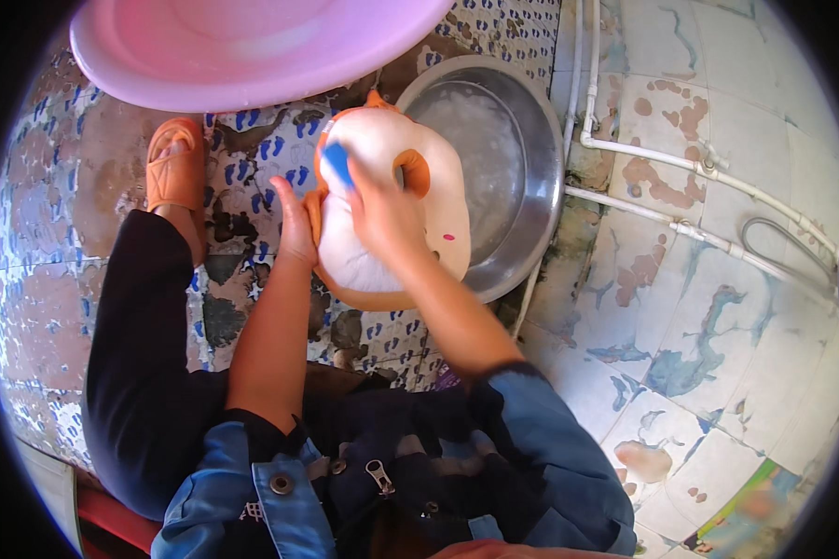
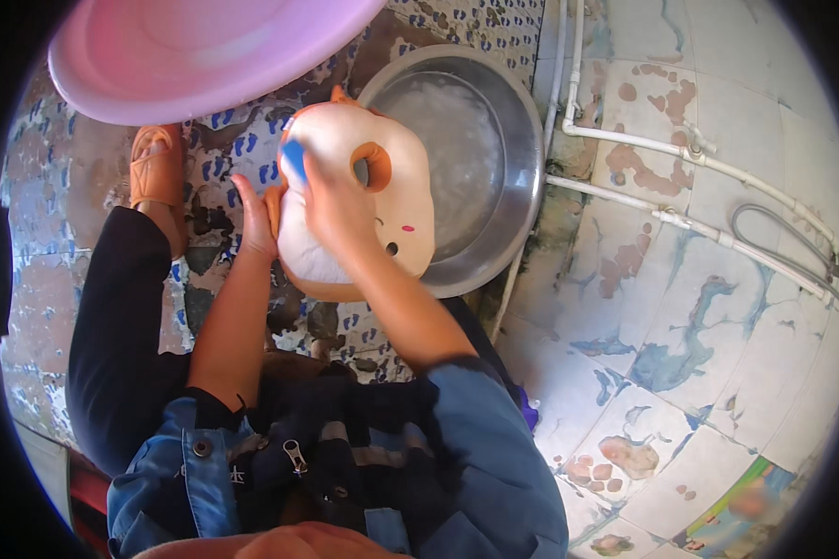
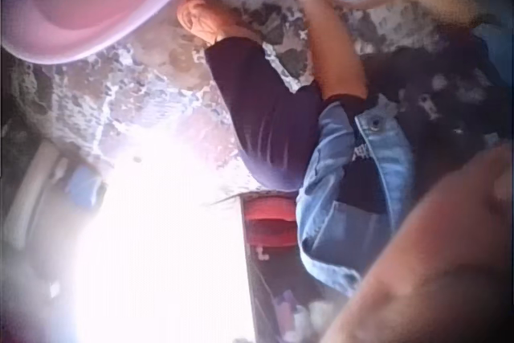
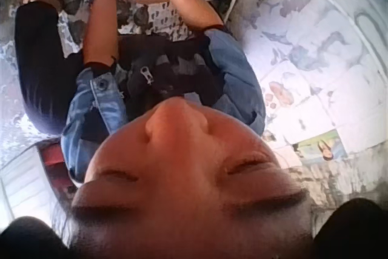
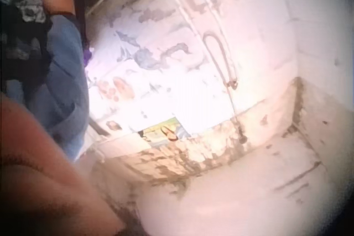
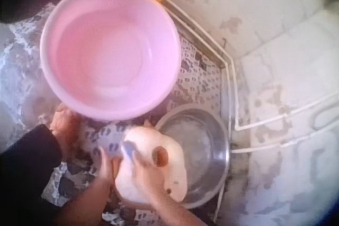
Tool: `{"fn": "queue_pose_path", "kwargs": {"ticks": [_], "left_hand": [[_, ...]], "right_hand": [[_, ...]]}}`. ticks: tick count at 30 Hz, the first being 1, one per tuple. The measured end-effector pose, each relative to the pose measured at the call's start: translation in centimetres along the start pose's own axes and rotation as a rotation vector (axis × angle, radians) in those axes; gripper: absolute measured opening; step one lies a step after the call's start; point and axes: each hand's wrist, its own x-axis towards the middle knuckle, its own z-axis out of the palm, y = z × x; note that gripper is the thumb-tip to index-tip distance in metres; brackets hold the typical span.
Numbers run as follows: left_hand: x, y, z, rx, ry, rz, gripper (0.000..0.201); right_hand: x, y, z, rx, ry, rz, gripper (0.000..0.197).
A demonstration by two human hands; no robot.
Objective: The person scrubs a plush donut toy with a pink brush and a blue brush in a metal basin filled with soapy water. They rinse the brushes under a running tap and continue scrubbing the toy, focusing on the face and edges.
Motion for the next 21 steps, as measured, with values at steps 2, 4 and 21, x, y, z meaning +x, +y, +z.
{"fn": "queue_pose_path", "kwargs": {"ticks": [2, 4, 21], "left_hand": [[1.0, -0.8, -1.3, 0.056, -0.019, -0.008, 0.113], [0.5, -1.0, -1.1, 0.092, -0.068, 0.005, 0.112], [0.5, -1.5, -1.5, -0.163, -0.209, -0.081, 0.116]], "right_hand": [[-7.9, 0.2, -2.3, -0.033, -0.136, 0.034, 0.05], [-10.0, 1.0, -2.0, -0.02, -0.13, -0.015, 0.048], [-1.6, 5.2, -0.9, -0.071, 0.066, 0.086, 0.042]]}}
